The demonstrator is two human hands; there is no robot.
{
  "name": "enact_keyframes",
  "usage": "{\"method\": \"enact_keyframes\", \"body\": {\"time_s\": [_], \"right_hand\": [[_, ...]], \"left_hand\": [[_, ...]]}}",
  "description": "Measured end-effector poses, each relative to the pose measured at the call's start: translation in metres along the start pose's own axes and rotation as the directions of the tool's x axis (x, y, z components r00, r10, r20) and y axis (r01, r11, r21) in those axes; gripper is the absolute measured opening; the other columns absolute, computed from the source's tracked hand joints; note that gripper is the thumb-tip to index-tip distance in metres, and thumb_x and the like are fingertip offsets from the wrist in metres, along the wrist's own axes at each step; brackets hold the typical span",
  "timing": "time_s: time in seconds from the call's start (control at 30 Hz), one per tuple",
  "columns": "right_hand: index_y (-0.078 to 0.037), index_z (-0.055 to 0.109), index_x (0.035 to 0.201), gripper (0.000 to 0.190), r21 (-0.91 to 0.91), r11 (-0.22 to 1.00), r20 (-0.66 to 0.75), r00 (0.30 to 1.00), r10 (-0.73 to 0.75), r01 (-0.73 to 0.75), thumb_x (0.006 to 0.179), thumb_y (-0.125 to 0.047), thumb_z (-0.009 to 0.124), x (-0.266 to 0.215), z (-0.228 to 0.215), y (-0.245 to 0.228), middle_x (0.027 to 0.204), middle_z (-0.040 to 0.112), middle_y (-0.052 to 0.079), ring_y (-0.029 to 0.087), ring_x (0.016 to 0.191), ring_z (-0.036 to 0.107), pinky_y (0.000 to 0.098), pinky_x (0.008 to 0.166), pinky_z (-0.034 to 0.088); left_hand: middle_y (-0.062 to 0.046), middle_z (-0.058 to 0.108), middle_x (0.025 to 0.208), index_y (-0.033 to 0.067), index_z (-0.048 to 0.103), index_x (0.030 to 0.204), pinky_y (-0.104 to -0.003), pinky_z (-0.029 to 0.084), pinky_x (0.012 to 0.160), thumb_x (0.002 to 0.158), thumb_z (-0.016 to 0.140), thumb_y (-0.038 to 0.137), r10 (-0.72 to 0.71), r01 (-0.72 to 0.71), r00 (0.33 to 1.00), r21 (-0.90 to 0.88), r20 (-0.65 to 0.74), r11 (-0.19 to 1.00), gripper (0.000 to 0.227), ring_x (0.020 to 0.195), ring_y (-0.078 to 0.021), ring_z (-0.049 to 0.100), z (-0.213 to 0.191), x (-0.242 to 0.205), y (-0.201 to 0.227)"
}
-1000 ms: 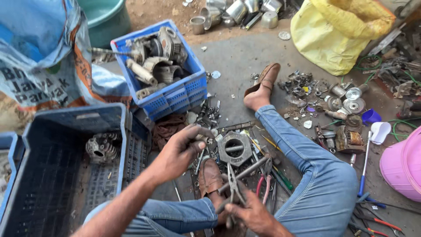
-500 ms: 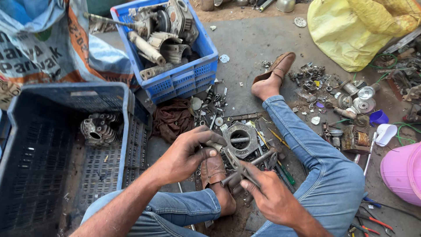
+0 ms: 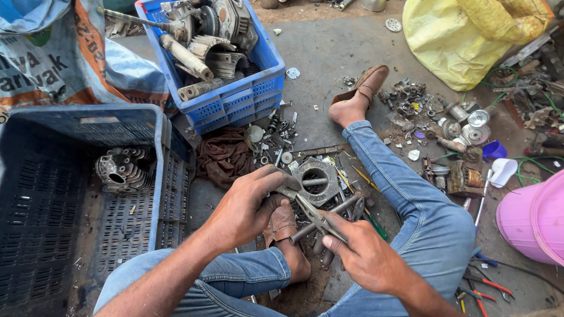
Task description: The person sits on the floor and uses a hammer and pliers to work on a metal component placed on a metal plate. They repeatedly strike the component with the hammer and use pliers to adjust or remove parts of the metal piece.
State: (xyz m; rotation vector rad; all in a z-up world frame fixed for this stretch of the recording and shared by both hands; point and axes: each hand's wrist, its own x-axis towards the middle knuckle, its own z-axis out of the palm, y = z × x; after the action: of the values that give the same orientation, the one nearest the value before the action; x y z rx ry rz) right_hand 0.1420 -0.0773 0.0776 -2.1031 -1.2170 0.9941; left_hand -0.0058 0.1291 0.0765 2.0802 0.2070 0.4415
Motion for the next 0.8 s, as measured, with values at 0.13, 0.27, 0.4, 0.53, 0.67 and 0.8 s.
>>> {"method": "enact_keyframes", "body": {"time_s": [0.13,0.27,0.4,0.53,0.67,0.8], "right_hand": [[-0.016,0.057,0.147,0.053,0.179,0.98,0.181,0.982,0.054,-0.087,0.094,-0.019,0.056,0.001,-0.007,0.002,0.073,0.079,0.007,0.016,0.059,0.07,0.0319,0.059,0.054],[-0.011,0.052,0.146,0.049,0.435,0.886,0.35,0.937,-0.002,-0.161,0.098,-0.019,0.054,0.001,-0.011,0.008,0.079,0.077,0.004,0.011,0.072,0.073,0.0288,0.064,0.055],[-0.007,0.055,0.143,0.045,0.4,0.905,0.347,0.938,-0.002,-0.146,0.099,-0.017,0.055,0.003,-0.01,0.015,0.086,0.077,0.004,0.011,0.075,0.07,0.028,0.064,0.056],[-0.005,0.057,0.139,0.041,0.518,0.833,0.392,0.919,-0.031,-0.193,0.099,-0.014,0.055,0.006,-0.007,0.02,0.091,0.076,0.005,0.012,0.077,0.071,0.0269,0.061,0.055],[-0.001,0.062,0.131,0.032,0.608,0.772,0.393,0.915,-0.092,-0.184,0.101,-0.013,0.054,0.006,0.001,0.023,0.092,0.072,0.005,0.01,0.074,0.066,0.0253,0.058,0.052],[-0.002,0.064,0.122,0.028,0.613,0.765,0.345,0.938,-0.038,-0.195,0.102,-0.016,0.051,0.004,0.014,0.031,0.081,0.067,0.003,0.009,0.064,0.062,0.0236,0.052,0.046]], "left_hand": [[-0.012,0.072,0.102,0.0055,0.072,0.109,-0.039,0.058,0.077,0.078,0.072,0.0,0.063,-0.062,0.998,0.027,-0.032,0.998,0.032,0.096,-0.0321,0.073,0.004,-0.001,0.003],[-0.011,0.074,0.099,0.0066,0.074,0.108,-0.039,0.058,0.076,0.077,0.074,0.002,0.079,-0.076,0.997,0.1,-0.024,0.992,0.032,0.092,-0.0315,0.073,0.004,-0.002,0.0],[-0.011,0.075,0.099,0.0066,0.075,0.107,-0.039,0.058,0.078,0.075,0.076,0.005,0.127,-0.123,0.992,0.172,-0.012,0.977,0.032,0.092,-0.0313,0.073,0.005,-0.003,-0.005],[-0.011,0.076,0.099,0.0068,0.076,0.108,-0.039,0.059,0.078,0.075,0.077,0.007,0.107,-0.107,0.994,0.172,0.007,0.979,0.033,0.092,-0.0308,0.073,0.005,-0.005,-0.009],[-0.01,0.077,0.099,0.008,0.076,0.109,-0.039,0.059,0.078,0.076,0.078,0.008,0.12,-0.119,0.993,0.183,0.002,0.976,0.033,0.091,-0.0298,0.074,0.006,-0.006,-0.009],[-0.011,0.077,0.1,0.008,0.076,0.108,-0.039,0.059,0.078,0.069,0.078,0.005,0.145,-0.142,0.989,0.204,-0.001,0.969,0.039,0.091,-0.0304,0.074,0.006,-0.005,-0.008]]}}
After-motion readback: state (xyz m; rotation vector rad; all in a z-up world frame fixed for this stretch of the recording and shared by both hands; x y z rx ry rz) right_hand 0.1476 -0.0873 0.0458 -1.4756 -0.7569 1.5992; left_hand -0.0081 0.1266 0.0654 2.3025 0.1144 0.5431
